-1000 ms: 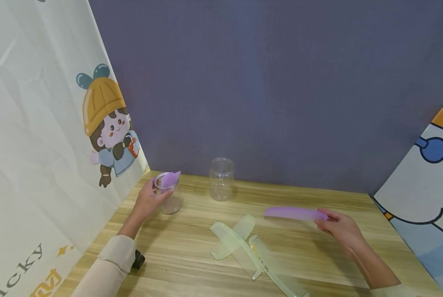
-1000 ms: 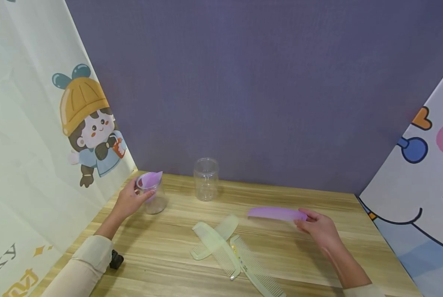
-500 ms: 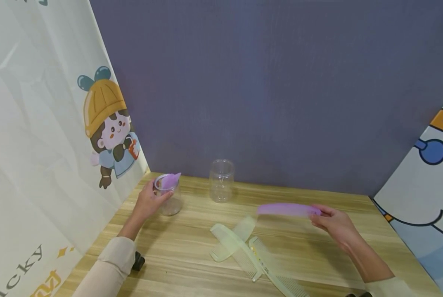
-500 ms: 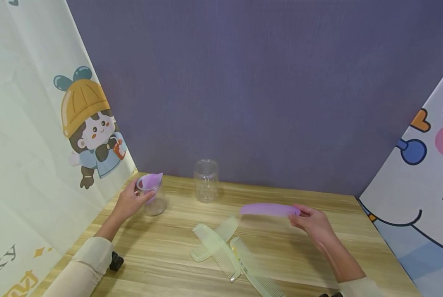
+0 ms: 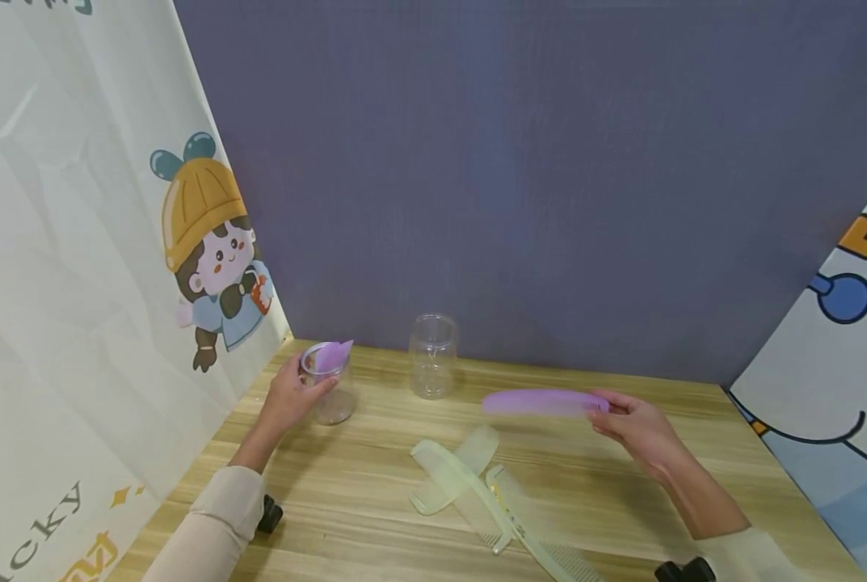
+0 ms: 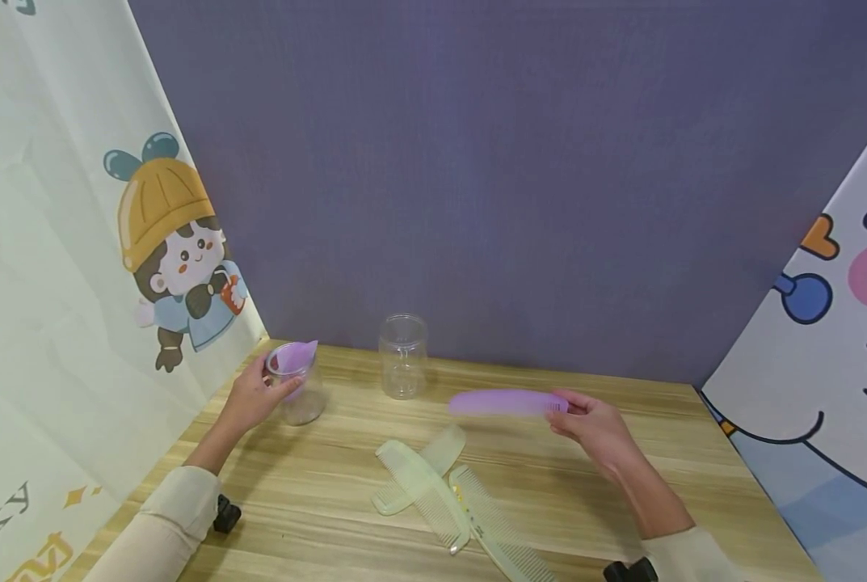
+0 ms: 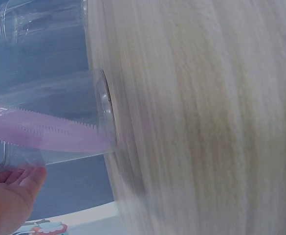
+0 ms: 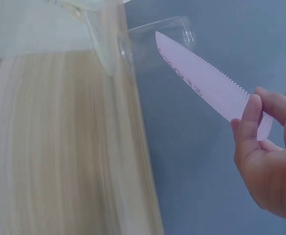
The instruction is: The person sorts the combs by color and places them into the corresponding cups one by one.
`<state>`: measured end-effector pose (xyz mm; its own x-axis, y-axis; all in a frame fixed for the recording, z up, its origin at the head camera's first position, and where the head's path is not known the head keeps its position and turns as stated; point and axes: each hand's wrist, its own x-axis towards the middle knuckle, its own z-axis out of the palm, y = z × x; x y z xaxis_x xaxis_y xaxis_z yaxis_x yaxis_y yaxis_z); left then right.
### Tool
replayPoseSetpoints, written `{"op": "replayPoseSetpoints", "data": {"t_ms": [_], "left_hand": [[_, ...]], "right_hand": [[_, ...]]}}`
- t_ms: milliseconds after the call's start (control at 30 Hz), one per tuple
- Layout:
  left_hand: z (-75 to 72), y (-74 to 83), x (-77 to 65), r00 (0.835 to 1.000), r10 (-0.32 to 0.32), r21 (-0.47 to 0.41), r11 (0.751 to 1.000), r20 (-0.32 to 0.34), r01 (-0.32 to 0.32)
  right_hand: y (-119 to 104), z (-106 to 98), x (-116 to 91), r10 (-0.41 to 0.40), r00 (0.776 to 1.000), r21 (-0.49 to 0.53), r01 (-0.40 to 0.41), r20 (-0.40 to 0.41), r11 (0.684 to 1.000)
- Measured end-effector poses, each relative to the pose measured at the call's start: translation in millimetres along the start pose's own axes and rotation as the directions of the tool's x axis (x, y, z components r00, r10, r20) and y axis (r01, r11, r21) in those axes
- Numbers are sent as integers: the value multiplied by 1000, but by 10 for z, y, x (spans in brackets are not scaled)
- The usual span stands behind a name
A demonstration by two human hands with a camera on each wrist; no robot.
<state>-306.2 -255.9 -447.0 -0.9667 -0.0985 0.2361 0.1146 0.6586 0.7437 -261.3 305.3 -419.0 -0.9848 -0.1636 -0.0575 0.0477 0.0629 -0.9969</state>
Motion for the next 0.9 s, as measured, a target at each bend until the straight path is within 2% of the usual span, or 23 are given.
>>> {"op": "replayPoseSetpoints", "data": {"t_ms": [600, 900], "left_hand": [[9, -14, 15, 1000, 13, 11, 1000, -12, -13], [2, 5, 14, 1000, -11, 14, 1000, -1, 11]], "right_hand": [[-266, 338, 191, -33, 999, 79, 31, 28, 996], [-426, 480, 311, -39, 998, 118, 34, 44, 992]]}}
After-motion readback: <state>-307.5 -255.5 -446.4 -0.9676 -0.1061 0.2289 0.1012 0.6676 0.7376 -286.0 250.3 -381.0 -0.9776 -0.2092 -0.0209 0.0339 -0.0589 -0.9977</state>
